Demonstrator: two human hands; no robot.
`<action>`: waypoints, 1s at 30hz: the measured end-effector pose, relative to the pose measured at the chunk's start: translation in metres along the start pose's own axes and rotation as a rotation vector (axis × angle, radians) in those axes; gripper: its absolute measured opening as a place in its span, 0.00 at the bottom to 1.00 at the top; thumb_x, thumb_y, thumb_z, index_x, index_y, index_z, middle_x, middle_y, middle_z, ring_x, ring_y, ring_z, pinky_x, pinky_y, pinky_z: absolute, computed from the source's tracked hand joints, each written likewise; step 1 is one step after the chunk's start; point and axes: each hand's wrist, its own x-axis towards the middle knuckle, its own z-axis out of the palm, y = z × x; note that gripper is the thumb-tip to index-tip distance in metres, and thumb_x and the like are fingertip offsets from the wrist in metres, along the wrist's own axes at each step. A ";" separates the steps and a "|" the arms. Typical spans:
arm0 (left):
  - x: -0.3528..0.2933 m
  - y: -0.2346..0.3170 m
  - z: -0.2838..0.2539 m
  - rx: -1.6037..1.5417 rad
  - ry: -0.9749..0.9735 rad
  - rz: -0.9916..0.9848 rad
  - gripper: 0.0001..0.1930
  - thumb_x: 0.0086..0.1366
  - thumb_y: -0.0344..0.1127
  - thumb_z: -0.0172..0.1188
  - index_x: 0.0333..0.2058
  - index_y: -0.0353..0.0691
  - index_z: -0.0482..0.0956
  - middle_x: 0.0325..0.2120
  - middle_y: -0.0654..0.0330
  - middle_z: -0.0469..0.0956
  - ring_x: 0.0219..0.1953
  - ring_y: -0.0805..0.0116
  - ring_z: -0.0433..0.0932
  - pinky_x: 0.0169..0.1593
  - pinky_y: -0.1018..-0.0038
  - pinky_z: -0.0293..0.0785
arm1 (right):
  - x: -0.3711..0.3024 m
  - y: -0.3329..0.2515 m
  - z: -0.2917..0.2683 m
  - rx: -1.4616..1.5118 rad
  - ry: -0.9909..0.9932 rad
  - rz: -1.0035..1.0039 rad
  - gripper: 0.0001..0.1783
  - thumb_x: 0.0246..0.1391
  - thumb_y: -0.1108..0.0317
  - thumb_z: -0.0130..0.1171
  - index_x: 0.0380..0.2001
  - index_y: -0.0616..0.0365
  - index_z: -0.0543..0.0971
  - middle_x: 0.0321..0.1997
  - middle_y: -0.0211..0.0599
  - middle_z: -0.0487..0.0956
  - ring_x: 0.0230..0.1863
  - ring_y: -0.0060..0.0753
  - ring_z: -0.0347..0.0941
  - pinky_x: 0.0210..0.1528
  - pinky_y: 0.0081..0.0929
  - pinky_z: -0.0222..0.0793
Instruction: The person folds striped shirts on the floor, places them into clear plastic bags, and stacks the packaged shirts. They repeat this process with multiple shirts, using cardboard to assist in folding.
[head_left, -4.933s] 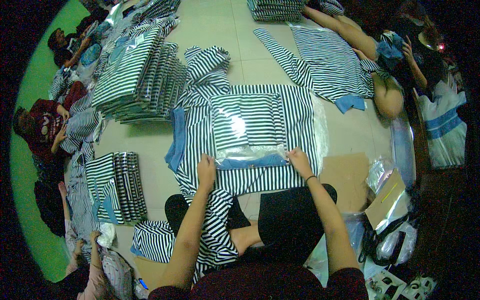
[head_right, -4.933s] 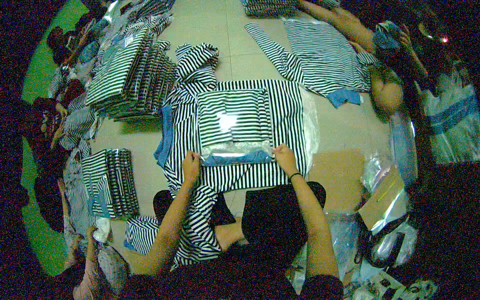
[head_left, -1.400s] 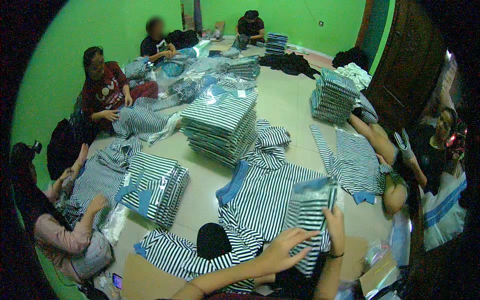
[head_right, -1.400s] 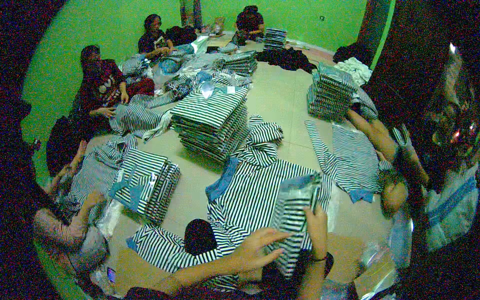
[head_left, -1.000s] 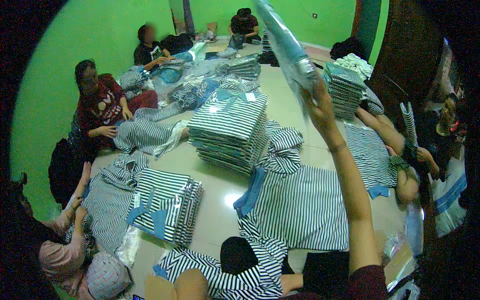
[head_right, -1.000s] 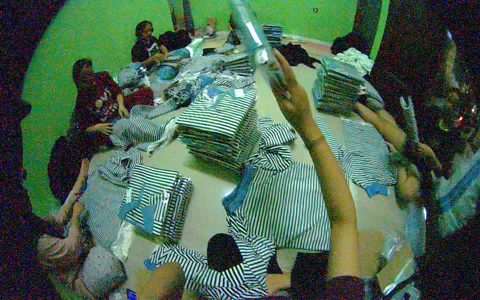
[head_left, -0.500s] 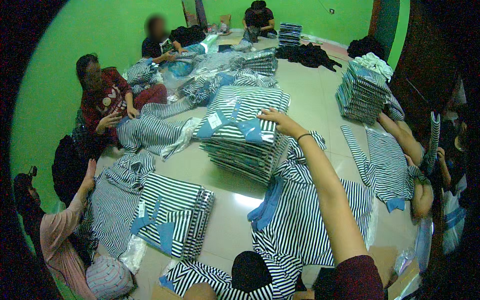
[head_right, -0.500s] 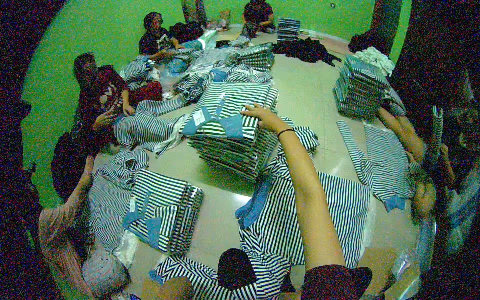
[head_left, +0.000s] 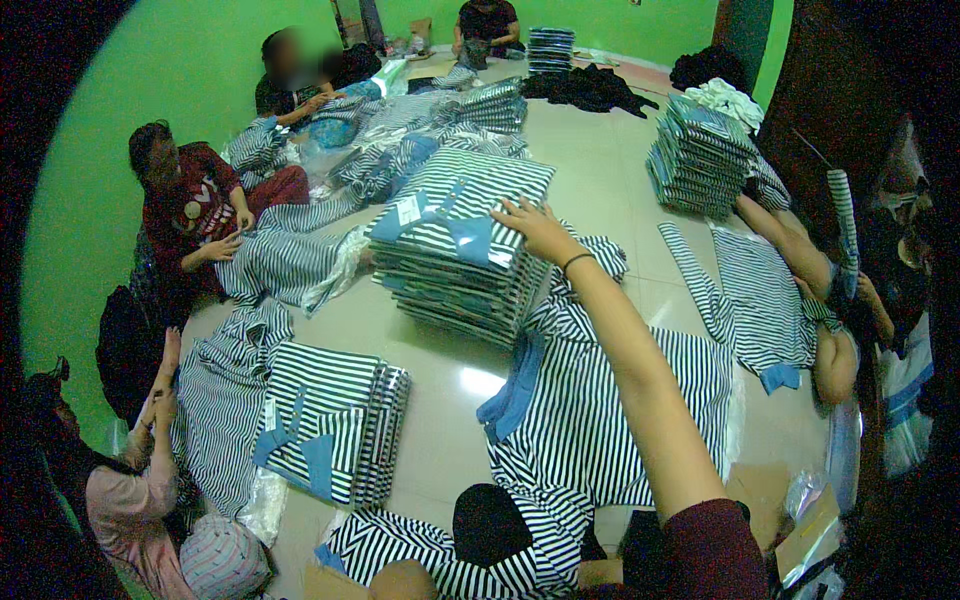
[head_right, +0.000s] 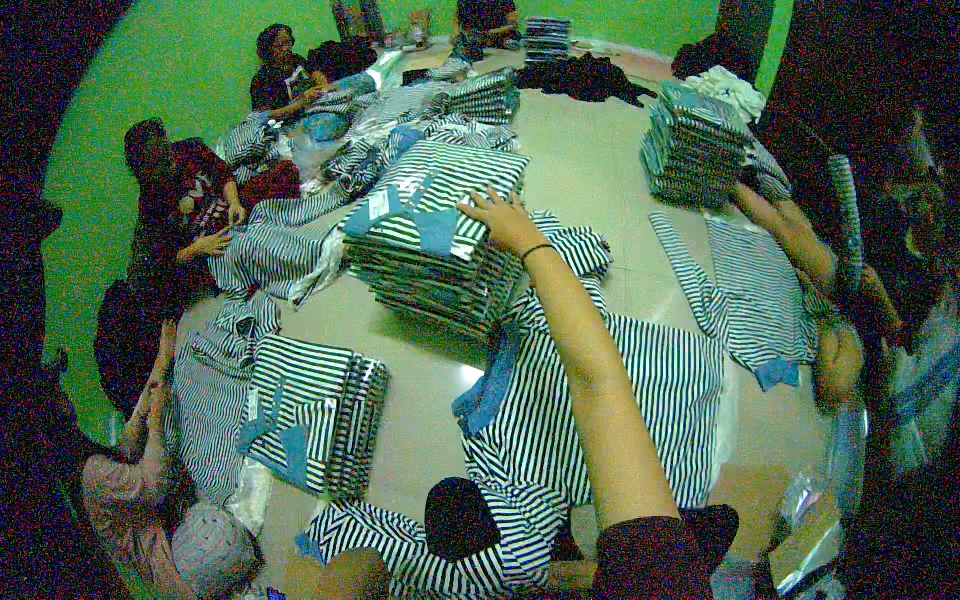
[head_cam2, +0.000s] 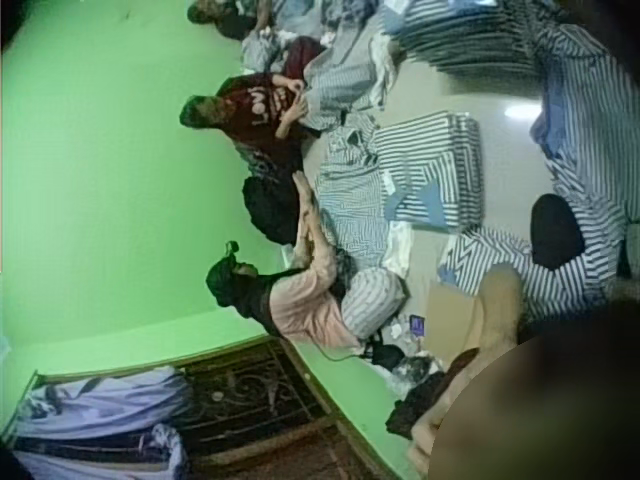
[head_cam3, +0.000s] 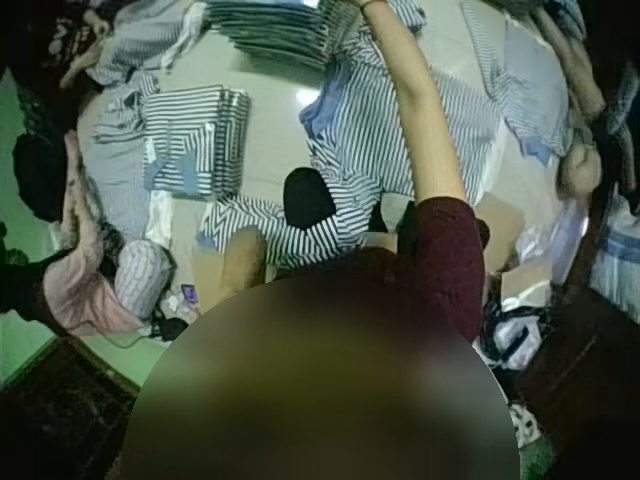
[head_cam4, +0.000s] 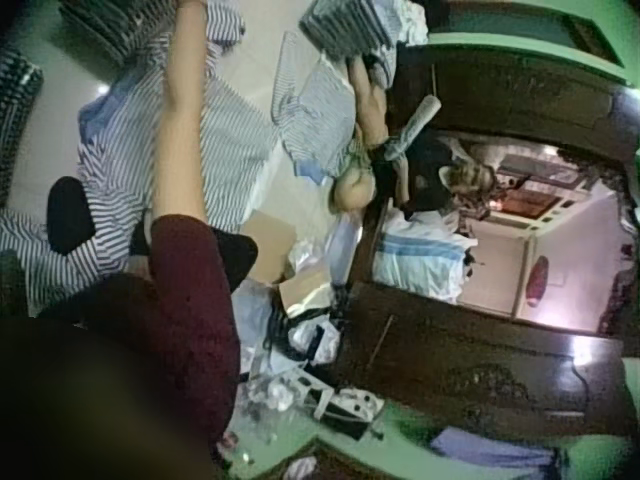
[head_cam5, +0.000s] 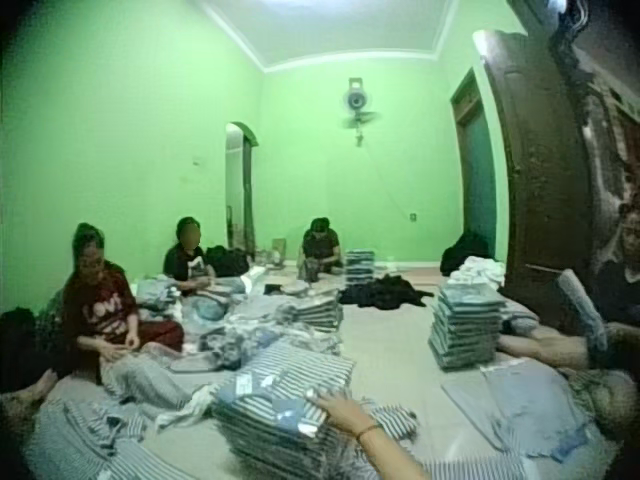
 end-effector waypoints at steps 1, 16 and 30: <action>0.000 0.003 0.003 -0.013 0.007 0.000 0.12 0.59 0.33 0.42 0.41 0.39 0.62 0.35 0.61 0.64 0.29 0.69 0.61 0.33 0.75 0.59 | -0.001 0.002 0.000 -0.083 0.007 0.003 0.43 0.35 0.83 0.45 0.56 0.33 0.52 0.61 0.33 0.50 0.61 0.46 0.43 0.57 0.51 0.39; -0.220 -0.005 0.108 0.162 -0.794 -0.702 0.21 0.46 0.32 0.53 0.43 0.42 0.68 0.39 0.52 0.68 0.42 0.58 0.66 0.44 0.66 0.61 | -0.512 -0.114 0.070 0.079 -0.815 0.693 0.47 0.40 0.46 0.53 0.58 0.51 0.42 0.63 0.40 0.37 0.61 0.54 0.33 0.52 0.62 0.42; -0.388 -0.014 0.103 0.649 -1.674 -1.024 0.24 0.53 0.47 0.45 0.50 0.53 0.61 0.56 0.58 0.51 0.57 0.53 0.48 0.54 0.47 0.41 | -0.638 0.026 0.007 0.007 -0.124 1.211 0.15 0.39 0.66 0.52 0.33 0.62 0.73 0.38 0.47 0.72 0.42 0.46 0.67 0.46 0.35 0.60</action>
